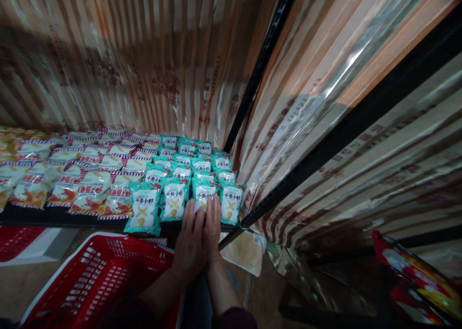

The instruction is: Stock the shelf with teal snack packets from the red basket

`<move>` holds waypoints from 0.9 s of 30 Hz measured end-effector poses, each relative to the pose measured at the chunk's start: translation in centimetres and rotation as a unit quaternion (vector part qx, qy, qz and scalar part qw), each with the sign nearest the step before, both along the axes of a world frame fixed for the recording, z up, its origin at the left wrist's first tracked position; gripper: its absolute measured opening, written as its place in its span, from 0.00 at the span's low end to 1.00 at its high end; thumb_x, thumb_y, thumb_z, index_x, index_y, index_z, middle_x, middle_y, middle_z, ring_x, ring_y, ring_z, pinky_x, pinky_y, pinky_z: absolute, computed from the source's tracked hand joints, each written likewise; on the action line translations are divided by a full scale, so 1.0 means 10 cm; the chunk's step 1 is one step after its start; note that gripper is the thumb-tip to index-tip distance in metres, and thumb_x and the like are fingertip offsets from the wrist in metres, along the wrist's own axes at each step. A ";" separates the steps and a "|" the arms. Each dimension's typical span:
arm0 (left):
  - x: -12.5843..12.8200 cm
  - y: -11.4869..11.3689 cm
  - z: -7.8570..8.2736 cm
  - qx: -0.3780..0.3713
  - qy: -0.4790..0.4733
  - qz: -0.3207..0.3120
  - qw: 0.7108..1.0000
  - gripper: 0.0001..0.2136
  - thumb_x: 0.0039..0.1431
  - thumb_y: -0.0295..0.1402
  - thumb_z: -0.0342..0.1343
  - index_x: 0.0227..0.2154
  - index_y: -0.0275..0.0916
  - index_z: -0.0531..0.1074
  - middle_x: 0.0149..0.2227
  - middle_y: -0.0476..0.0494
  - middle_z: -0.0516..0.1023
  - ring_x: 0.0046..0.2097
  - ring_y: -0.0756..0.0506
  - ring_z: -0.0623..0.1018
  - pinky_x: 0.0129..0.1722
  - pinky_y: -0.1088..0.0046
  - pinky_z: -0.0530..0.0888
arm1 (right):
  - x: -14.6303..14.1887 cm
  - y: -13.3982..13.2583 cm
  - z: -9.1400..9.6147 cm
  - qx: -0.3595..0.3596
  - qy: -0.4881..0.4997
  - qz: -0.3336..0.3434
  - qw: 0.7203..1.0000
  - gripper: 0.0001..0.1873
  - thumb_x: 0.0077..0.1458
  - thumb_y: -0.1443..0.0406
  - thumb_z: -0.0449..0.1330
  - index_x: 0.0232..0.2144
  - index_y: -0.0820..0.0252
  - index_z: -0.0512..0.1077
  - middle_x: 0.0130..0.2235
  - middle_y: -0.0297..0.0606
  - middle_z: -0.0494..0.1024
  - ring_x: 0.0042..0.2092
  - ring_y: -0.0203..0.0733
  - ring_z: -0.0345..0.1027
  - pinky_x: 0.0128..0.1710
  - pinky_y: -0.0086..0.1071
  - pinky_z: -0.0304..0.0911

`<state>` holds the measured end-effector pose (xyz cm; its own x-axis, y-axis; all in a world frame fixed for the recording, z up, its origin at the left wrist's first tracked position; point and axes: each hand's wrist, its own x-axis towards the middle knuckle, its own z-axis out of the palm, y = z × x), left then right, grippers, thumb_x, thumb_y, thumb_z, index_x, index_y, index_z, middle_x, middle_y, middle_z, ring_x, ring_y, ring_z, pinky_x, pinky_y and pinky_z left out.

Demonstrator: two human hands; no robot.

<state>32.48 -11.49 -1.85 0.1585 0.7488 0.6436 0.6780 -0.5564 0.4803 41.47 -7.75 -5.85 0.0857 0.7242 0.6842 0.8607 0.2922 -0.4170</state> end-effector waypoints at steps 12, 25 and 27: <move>-0.14 0.17 -0.01 0.057 0.108 -0.059 0.991 0.24 0.60 0.23 0.41 0.60 0.28 0.55 0.64 0.31 0.57 0.68 0.37 0.42 0.59 0.50 0.65 | 0.02 -0.04 0.04 0.020 0.032 0.009 0.999 0.30 0.65 0.67 0.41 0.65 0.49 0.37 0.67 0.42 0.48 0.67 0.42 0.38 0.60 0.50 0.54; -0.08 0.22 0.03 0.044 0.152 0.002 0.987 0.22 0.61 0.26 0.43 0.58 0.32 0.59 0.59 0.31 0.64 0.64 0.35 0.58 0.55 0.53 0.66 | 0.22 -0.24 0.27 0.083 0.025 -0.116 0.989 0.27 0.63 0.65 0.44 0.63 0.63 0.49 0.65 0.55 0.52 0.67 0.54 0.40 0.58 0.60 0.51; -0.07 0.24 0.05 0.051 0.152 0.006 0.987 0.21 0.61 0.27 0.44 0.57 0.33 0.61 0.58 0.30 0.66 0.64 0.34 0.58 0.55 0.52 0.67 | 0.22 -0.21 0.28 0.070 0.016 -0.124 0.990 0.28 0.63 0.65 0.44 0.64 0.63 0.47 0.65 0.55 0.49 0.67 0.55 0.37 0.58 0.60 0.50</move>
